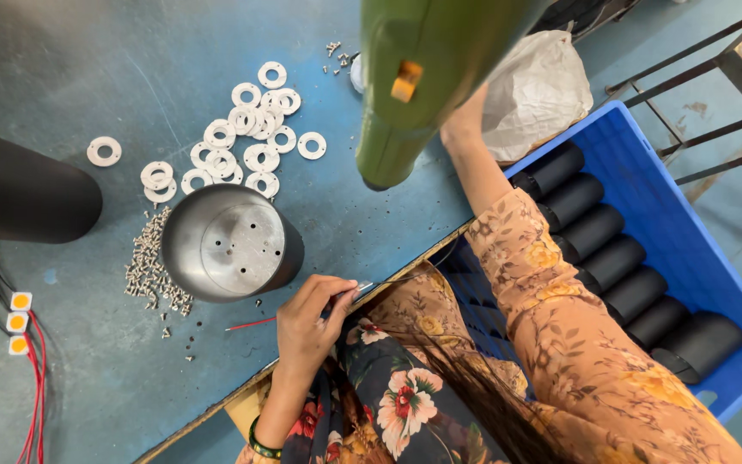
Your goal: The person assembles LED light fixtures by screwing components into a cylindrical housing, inserting LED modules, and connecting wires. They use a green electric screwdriver to secure screws and place washers and LED modules into the housing.
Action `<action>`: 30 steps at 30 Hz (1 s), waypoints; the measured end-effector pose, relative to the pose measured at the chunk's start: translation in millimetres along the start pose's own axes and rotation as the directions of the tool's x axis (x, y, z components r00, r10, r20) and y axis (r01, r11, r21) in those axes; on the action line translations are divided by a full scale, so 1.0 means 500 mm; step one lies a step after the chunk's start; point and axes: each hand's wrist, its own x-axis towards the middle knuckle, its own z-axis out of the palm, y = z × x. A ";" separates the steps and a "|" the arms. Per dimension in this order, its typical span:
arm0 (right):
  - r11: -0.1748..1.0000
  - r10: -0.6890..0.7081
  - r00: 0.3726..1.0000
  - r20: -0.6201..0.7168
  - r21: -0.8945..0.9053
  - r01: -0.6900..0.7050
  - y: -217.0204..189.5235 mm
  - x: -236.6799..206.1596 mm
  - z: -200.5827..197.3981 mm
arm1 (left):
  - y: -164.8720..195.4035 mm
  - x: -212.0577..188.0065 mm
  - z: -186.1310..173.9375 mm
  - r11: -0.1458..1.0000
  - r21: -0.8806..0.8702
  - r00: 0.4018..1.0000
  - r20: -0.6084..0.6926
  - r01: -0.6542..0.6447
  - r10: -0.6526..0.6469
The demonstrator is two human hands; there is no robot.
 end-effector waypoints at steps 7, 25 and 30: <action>0.987 0.142 0.986 -0.093 0.085 -0.134 -0.009 -0.020 -0.053 | -0.007 -0.024 0.002 0.996 -0.058 0.986 -0.156 -0.068 0.059; 0.932 0.355 0.801 0.482 -0.243 -0.267 -0.166 -0.417 0.126 | -0.008 -0.093 -0.082 0.979 0.190 0.917 -0.372 -0.077 0.144; 0.917 0.386 0.743 0.547 -0.316 -0.244 -0.166 -0.438 0.174 | -0.015 -0.113 -0.104 0.983 0.179 0.891 -0.437 -0.046 0.121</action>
